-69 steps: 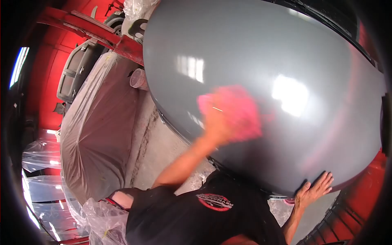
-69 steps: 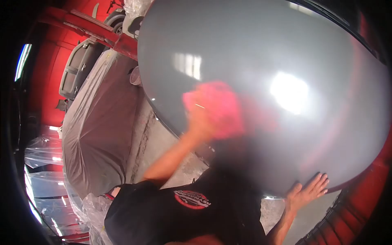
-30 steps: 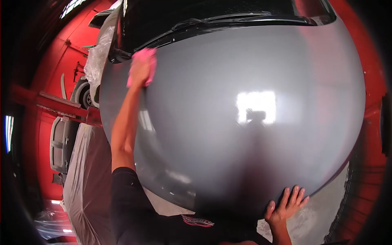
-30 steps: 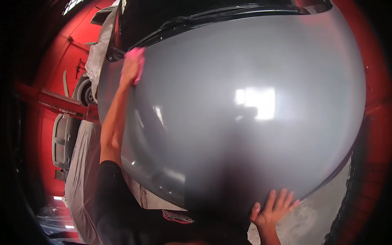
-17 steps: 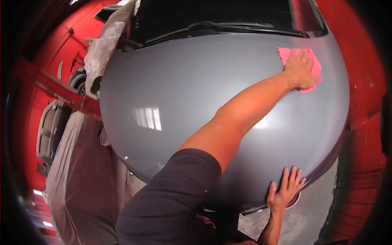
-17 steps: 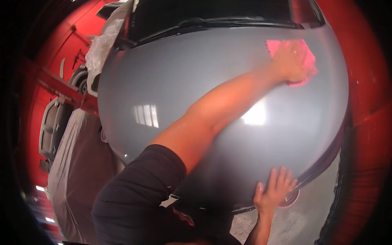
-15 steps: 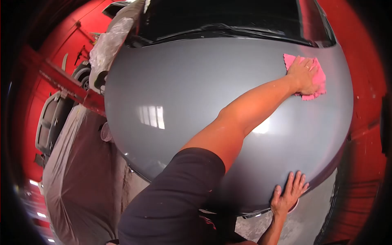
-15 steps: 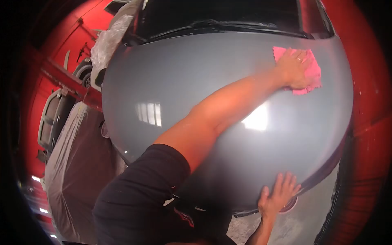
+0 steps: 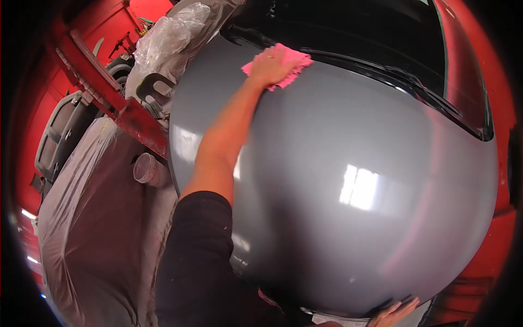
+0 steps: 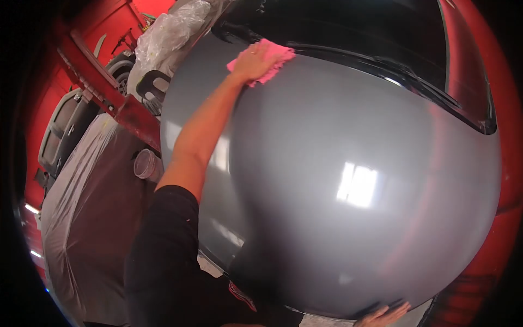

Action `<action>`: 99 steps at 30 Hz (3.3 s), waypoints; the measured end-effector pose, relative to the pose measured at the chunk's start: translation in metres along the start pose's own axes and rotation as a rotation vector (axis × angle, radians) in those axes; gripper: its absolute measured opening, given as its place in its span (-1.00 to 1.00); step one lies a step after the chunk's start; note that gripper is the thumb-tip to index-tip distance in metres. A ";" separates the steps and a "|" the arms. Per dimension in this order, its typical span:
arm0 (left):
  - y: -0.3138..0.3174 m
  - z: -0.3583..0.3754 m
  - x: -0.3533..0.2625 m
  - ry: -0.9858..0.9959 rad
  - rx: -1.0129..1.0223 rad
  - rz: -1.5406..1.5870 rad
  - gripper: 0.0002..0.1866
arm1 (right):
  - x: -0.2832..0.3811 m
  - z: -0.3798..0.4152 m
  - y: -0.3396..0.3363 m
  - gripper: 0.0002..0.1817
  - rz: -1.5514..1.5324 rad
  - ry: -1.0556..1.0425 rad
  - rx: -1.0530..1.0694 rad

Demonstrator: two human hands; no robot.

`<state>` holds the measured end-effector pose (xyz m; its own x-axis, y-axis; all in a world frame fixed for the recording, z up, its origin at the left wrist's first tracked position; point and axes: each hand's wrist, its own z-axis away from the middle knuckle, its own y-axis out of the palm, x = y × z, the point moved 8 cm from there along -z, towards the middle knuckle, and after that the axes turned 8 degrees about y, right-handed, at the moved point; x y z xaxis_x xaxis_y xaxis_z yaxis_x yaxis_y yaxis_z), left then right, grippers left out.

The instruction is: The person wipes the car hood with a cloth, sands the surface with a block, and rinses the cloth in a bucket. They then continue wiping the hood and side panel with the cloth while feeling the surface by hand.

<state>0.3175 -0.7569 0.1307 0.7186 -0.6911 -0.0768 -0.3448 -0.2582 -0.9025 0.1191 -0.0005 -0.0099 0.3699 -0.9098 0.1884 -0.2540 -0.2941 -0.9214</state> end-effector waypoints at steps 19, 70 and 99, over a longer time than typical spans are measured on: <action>0.048 -0.115 0.367 -0.331 -0.056 -0.315 -0.12 | 0.066 0.095 0.009 -0.33 -0.342 0.196 -0.038; -0.076 0.395 -0.028 0.162 0.053 0.101 -0.14 | 0.057 0.076 0.028 -0.31 -0.193 0.244 -0.195; -0.051 0.323 0.198 -0.407 -0.413 0.340 -0.13 | 0.074 0.080 0.017 -0.30 -0.213 0.375 -0.093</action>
<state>0.6726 -0.6621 0.0247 0.6715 -0.4907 -0.5553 -0.7369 -0.3639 -0.5697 0.2134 -0.0495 -0.0391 0.0771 -0.8644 0.4969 -0.2926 -0.4960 -0.8175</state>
